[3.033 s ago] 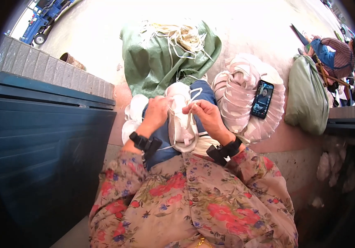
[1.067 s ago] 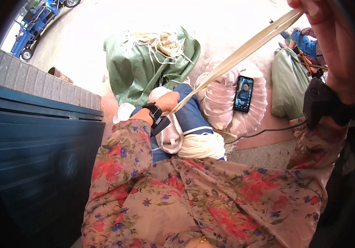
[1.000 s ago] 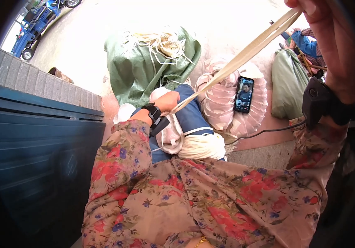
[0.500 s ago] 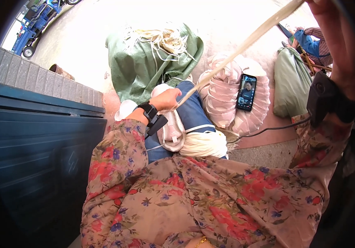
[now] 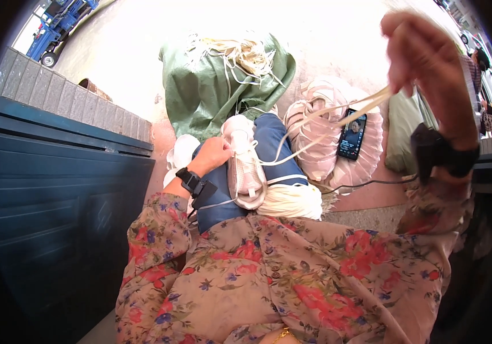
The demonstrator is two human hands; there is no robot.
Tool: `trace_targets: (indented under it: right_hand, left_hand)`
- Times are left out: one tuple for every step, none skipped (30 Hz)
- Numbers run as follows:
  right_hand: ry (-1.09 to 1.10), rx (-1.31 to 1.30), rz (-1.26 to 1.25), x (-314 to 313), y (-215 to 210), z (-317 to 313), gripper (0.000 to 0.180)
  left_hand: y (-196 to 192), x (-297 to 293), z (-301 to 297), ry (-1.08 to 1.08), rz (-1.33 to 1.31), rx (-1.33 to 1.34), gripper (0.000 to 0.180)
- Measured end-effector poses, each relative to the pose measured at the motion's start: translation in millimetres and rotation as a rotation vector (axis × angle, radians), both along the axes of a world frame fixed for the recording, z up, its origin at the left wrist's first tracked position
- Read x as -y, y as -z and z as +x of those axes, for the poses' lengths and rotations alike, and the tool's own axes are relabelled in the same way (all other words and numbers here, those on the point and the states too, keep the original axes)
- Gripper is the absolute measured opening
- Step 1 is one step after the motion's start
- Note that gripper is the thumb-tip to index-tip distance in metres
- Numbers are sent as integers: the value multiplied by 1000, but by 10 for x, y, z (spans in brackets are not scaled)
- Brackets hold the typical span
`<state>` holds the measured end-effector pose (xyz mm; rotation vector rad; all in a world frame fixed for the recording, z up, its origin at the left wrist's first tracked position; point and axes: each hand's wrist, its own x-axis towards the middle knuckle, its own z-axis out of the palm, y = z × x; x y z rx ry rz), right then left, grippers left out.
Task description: Insert laces into white sneakers.
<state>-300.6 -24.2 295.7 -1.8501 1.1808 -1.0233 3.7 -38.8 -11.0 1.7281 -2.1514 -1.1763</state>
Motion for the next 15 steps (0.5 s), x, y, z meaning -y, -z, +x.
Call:
trace_targets:
  right_hand:
    - [-133, -62, 56, 41, 138, 5, 23]
    - [-132, -62, 159, 27, 287, 44, 20]
    - [-165, -80, 260, 42, 487, 108, 18]
    - [-203, -114, 329, 21, 658, 177, 18]
    - [-223, -72, 419, -2, 953, 194, 18]
    - [-181, -63, 529, -73, 1201, 244, 18]
    - [-208, -77, 557, -129, 1456, 318, 18]
    - [-237, -24, 577, -195, 1794, 368, 19]
    - [-206, -30, 676, -273, 1962, 500, 19]
    - [-195, -4, 695, -326, 2261, 614, 19]
    - [-141, -13, 698, -378, 2513, 721, 20]
    - [-155, -98, 586, -390, 2742, 788, 22]
    - [-162, -197, 460, -402, 2838, 851, 21]
    - [-174, -273, 414, -413, 2949, 880, 20]
    - [-186, -349, 367, -417, 2977, 914, 20]
  left_hand:
    - [3, -49, -5, -59, -36, -32, 20]
    - [50, -71, 3, -76, -40, -25, 19]
    - [108, -109, 42, -92, -39, -22, 19]
    - [169, -128, 42, -64, -171, 34, 17]
    - [196, -130, -4, -23, -304, 87, 16]
    - [156, -134, -77, -12, -301, 83, 16]
    - [53, -153, -125, 80, -370, 153, 14]
    - [-11, -157, -169, 180, -441, 217, 12]
    - [5, -164, -160, 181, -440, 217, 12]
    - [33, -181, -138, 220, -480, 220, 11]
    - [65, -186, -131, 264, -520, 218, 10]
    - [85, -188, -117, 265, -519, 220, 10]
    - [97, -183, -91, 230, -513, 152, 9]
    - [114, -174, -77, 196, -507, 83, 8]
    - [73, -156, -80, 196, -506, 85, 8]
